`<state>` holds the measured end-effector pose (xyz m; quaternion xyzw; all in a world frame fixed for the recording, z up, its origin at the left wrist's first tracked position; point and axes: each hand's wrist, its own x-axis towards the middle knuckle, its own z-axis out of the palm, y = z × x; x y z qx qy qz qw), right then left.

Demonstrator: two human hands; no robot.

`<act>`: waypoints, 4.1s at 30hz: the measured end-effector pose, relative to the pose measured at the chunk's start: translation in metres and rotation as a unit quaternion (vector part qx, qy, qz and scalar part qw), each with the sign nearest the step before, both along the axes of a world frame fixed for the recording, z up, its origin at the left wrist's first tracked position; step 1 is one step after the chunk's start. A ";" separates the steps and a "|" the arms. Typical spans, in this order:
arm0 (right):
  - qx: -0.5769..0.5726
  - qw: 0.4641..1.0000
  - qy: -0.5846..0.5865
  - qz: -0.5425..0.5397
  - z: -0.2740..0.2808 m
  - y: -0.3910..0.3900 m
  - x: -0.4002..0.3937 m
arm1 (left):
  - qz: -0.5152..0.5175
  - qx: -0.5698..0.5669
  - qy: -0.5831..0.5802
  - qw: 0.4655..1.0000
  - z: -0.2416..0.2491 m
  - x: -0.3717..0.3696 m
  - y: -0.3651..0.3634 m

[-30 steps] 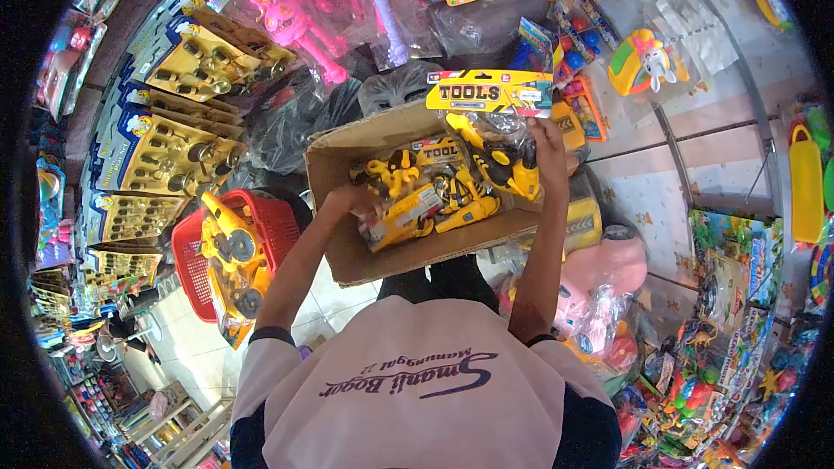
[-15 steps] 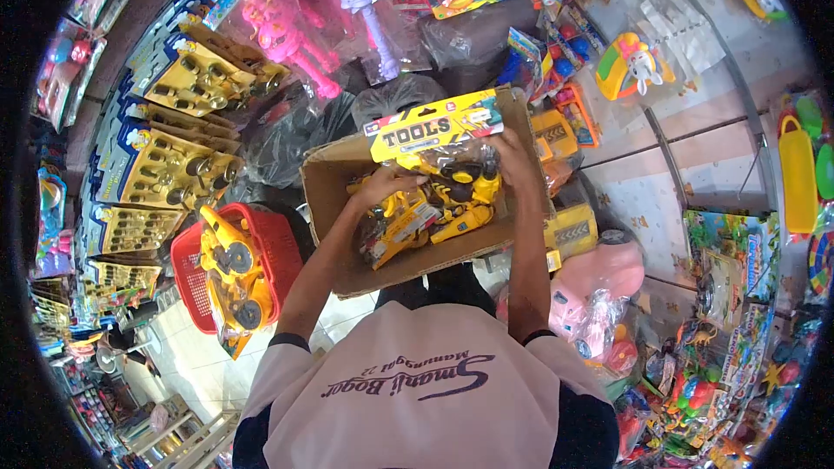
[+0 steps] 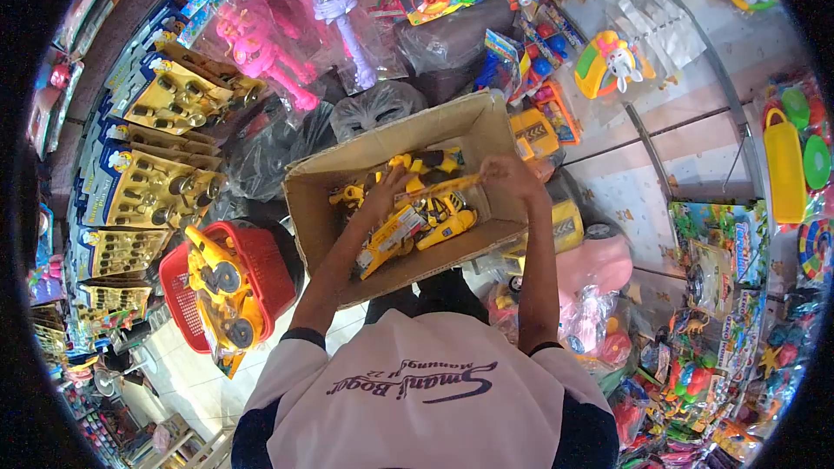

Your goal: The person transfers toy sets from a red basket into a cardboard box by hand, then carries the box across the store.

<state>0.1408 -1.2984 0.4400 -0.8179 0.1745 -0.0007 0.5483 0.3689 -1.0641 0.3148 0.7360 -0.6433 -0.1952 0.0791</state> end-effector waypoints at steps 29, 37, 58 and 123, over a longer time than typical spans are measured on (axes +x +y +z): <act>-0.363 0.792 0.370 0.323 -0.159 0.109 0.052 | -0.145 0.264 0.018 0.953 0.012 -0.045 0.105; -0.366 0.813 0.336 0.305 -0.115 0.117 0.059 | 0.027 0.179 0.238 0.954 0.019 -0.044 0.105; 0.253 0.912 0.320 -0.049 -0.190 0.346 -0.054 | 0.521 -0.009 0.445 0.729 -0.092 -0.188 0.497; 0.392 0.859 -0.328 -0.040 0.181 0.678 0.321 | 0.360 -0.535 0.498 0.580 0.294 0.161 0.690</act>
